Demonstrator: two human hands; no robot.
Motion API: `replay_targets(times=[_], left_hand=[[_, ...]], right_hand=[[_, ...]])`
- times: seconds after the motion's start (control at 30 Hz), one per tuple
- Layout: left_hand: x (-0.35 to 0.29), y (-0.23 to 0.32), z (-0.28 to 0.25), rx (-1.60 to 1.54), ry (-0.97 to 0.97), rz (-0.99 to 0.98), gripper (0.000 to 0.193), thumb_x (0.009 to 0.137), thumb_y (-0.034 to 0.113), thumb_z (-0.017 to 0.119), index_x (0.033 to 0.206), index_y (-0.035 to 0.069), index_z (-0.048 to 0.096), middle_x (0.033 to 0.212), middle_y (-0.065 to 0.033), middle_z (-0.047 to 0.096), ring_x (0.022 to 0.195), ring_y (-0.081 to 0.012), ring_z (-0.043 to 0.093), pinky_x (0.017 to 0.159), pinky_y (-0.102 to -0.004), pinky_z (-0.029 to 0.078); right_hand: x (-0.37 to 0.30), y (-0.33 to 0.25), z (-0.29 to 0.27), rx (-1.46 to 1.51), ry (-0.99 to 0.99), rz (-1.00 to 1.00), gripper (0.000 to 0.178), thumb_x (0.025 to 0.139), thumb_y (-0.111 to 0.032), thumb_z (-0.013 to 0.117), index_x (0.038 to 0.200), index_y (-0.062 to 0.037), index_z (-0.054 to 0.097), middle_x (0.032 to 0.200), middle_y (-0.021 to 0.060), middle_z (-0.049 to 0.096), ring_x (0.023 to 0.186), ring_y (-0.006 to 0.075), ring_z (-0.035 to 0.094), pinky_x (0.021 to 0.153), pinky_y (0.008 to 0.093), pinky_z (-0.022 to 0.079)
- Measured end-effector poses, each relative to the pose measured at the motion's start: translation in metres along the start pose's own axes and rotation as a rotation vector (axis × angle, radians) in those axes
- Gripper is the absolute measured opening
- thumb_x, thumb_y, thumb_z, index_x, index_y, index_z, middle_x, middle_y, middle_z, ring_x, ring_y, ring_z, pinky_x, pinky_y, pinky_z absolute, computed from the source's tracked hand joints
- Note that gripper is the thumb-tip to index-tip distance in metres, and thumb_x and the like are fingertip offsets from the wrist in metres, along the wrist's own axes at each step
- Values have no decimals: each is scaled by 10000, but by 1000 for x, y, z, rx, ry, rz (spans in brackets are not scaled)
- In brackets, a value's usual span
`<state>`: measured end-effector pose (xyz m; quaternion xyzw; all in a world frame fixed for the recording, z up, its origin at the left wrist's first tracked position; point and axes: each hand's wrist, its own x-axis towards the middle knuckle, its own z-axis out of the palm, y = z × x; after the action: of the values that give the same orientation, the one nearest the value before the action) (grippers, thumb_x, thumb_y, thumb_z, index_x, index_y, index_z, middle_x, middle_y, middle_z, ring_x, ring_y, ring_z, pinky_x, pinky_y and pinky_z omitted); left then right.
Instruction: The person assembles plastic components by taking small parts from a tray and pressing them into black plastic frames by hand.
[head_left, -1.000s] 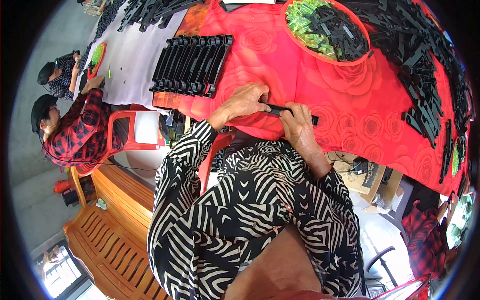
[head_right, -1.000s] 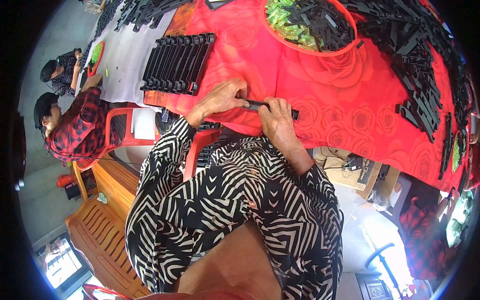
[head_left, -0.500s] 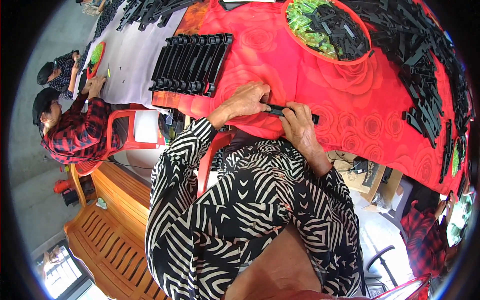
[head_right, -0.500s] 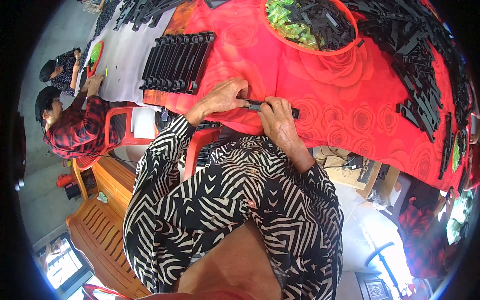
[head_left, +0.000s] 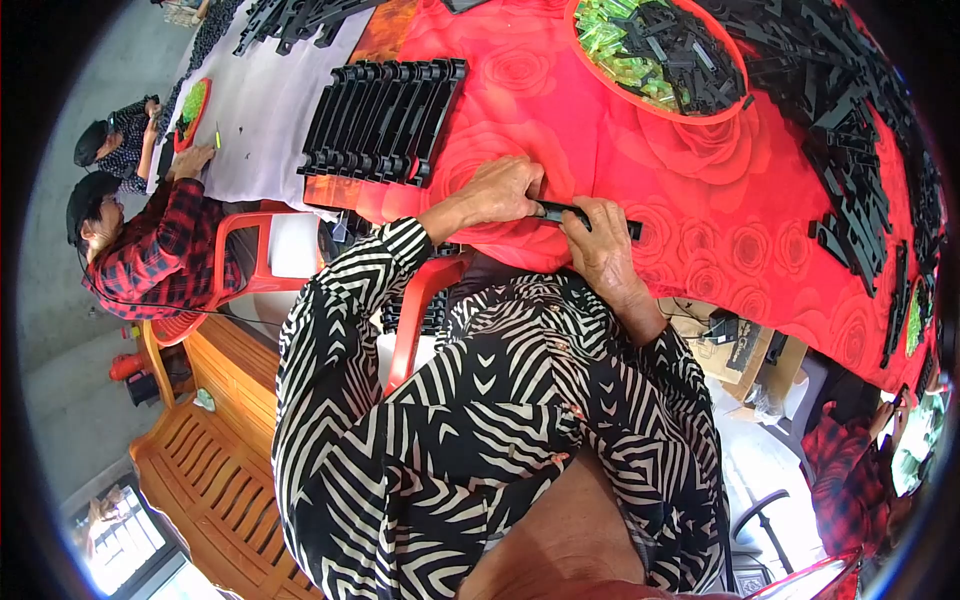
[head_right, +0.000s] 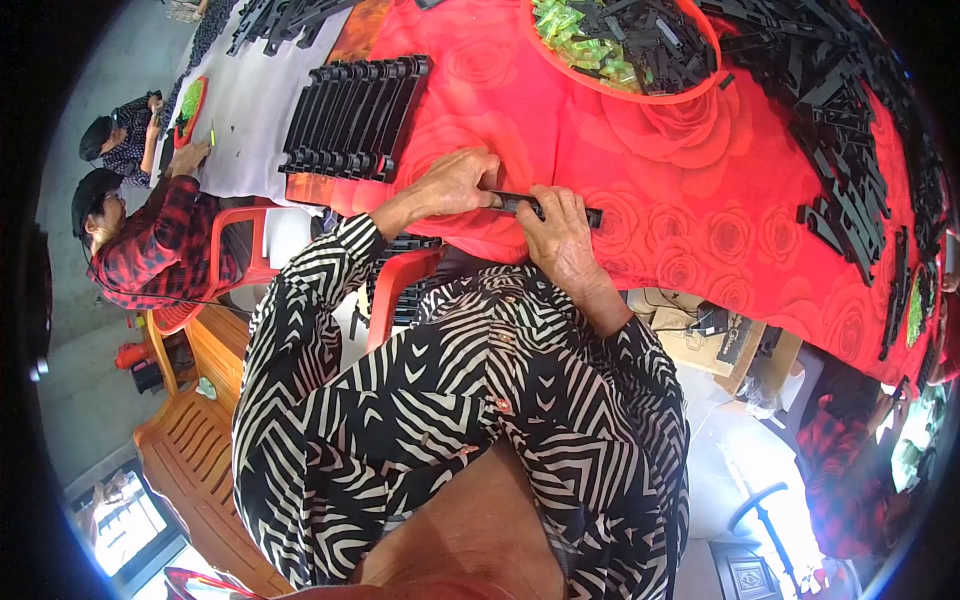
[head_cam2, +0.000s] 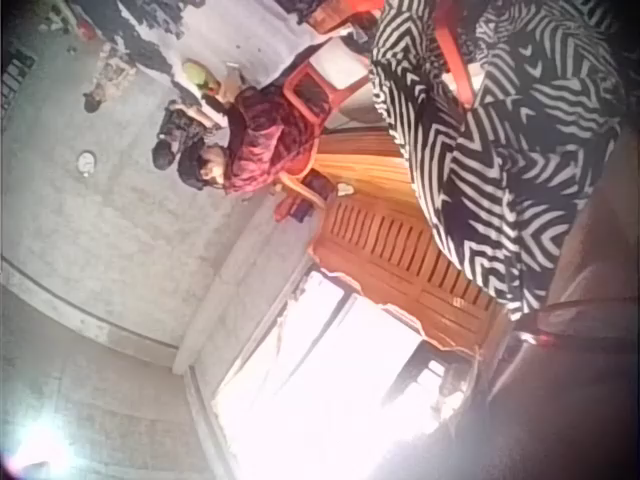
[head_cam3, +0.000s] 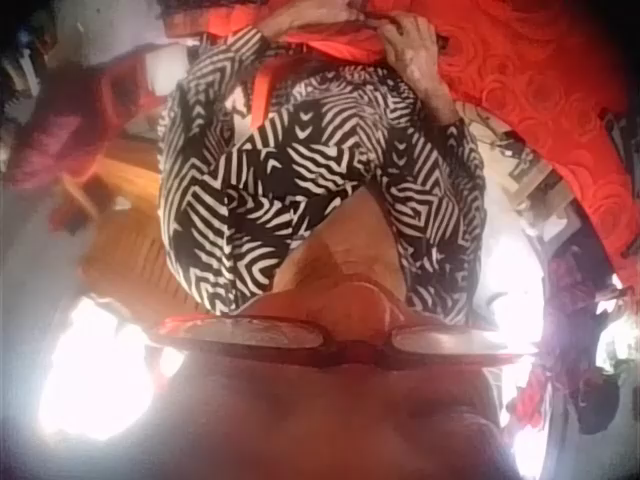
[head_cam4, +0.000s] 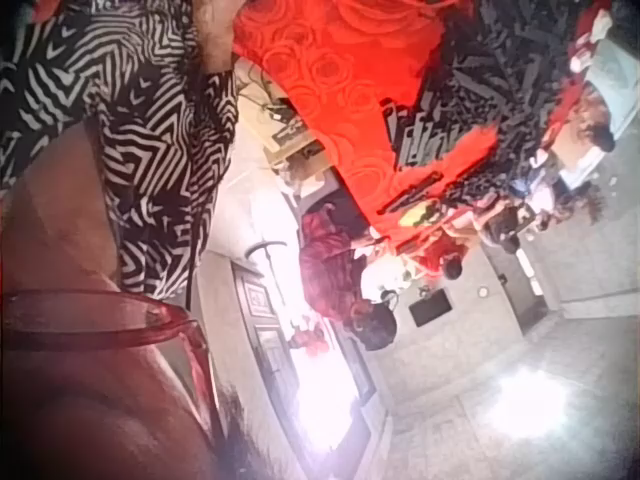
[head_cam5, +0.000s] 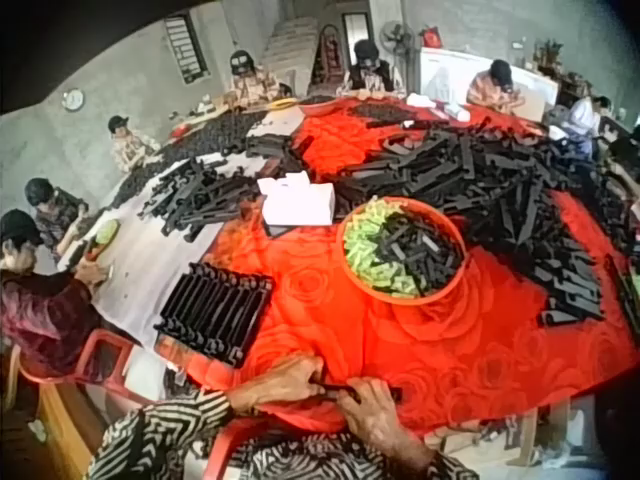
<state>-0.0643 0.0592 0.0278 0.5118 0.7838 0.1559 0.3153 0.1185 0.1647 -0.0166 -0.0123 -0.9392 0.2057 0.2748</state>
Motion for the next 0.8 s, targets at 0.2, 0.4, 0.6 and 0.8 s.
replay_targets(times=[0.2, 0.4, 0.6, 0.8], left_hand=[[2, 0, 2, 16, 8, -21, 315, 657, 269, 788, 753, 27, 610, 779, -143, 636, 801, -332, 613, 648, -440, 451], [4, -3, -3, -70, -22, 6, 310, 661, 265, 785, 753, 22, 617, 758, -144, 640, 768, -318, 624, 639, -418, 461], [11, 6, -5, -76, -106, 107, 271, 715, 203, 756, 847, 4, 628, 781, -144, 648, 769, -285, 632, 673, -389, 479], [13, 20, -2, 124, -98, 68, 244, 745, 190, 712, 865, 4, 610, 811, -178, 651, 804, -342, 628, 690, -426, 471]], right_hand=[[1, 4, -1, 39, 41, -4, 229, 712, -53, 639, 935, -40, 589, 1036, 133, 537, 951, 310, 527, 810, 426, 436], [-4, 7, -1, 98, 55, 12, 188, 713, -32, 648, 886, -28, 575, 1039, 135, 543, 940, 308, 528, 795, 419, 439], [-3, 5, -3, 106, 70, 9, 191, 727, -26, 664, 896, -8, 577, 1040, 148, 548, 930, 324, 533, 792, 412, 443], [-6, 8, 2, 92, 144, 8, 218, 719, 3, 697, 899, 13, 574, 1058, 159, 554, 940, 334, 547, 800, 409, 459]])
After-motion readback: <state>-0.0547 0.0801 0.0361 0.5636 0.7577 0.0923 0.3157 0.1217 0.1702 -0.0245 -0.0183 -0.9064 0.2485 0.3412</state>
